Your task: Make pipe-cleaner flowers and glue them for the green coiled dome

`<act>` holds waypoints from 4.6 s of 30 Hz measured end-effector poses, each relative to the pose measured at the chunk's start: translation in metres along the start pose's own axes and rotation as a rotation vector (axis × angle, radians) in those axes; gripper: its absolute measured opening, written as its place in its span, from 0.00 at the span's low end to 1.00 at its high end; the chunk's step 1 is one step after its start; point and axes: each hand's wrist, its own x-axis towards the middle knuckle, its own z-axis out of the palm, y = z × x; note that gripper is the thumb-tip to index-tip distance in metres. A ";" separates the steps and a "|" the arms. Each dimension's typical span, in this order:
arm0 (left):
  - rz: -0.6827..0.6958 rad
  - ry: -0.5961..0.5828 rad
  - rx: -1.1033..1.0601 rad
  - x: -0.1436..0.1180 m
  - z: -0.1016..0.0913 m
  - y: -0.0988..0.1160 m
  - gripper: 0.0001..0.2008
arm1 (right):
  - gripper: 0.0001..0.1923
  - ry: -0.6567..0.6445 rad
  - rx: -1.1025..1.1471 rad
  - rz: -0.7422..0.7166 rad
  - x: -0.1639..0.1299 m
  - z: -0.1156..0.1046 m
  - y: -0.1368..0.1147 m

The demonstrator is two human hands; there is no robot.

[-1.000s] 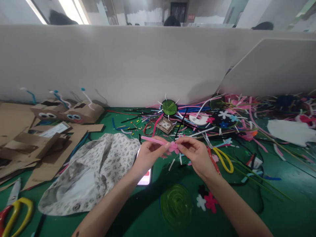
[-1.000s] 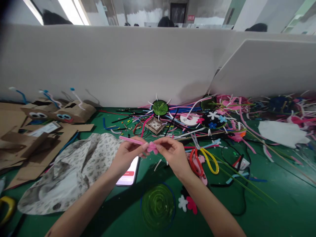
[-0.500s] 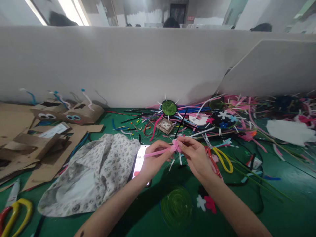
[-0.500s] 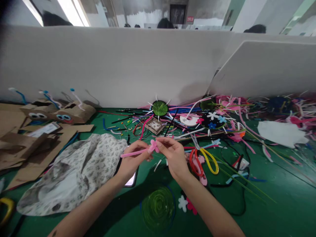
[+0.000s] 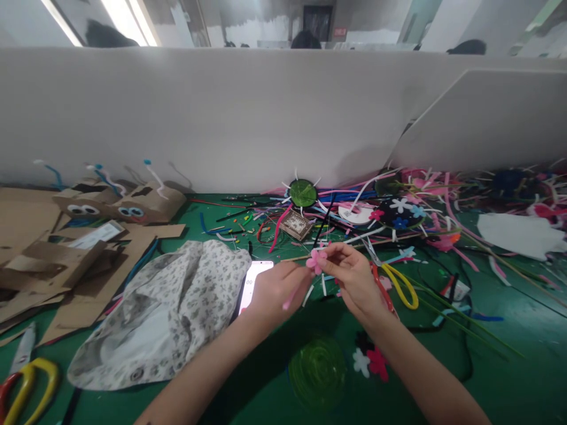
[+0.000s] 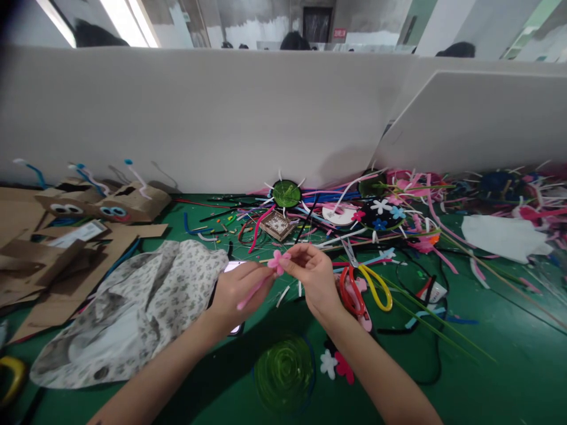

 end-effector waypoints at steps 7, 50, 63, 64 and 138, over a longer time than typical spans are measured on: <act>0.222 -0.196 0.309 0.004 -0.009 0.003 0.08 | 0.16 -0.014 -0.236 -0.149 0.004 -0.005 0.006; -0.248 -0.436 0.248 0.005 -0.010 0.013 0.17 | 0.20 0.075 -0.662 -0.482 -0.005 -0.004 0.010; -0.028 -0.308 0.370 0.011 -0.023 0.002 0.16 | 0.22 -0.181 -0.634 -0.216 0.008 -0.016 -0.015; -0.022 -0.300 0.380 0.011 -0.023 0.001 0.16 | 0.23 -0.215 -0.614 -0.189 0.010 -0.018 -0.014; -0.713 -0.405 -1.043 0.016 -0.026 -0.002 0.14 | 0.12 -0.457 -0.370 -0.090 0.006 -0.019 -0.020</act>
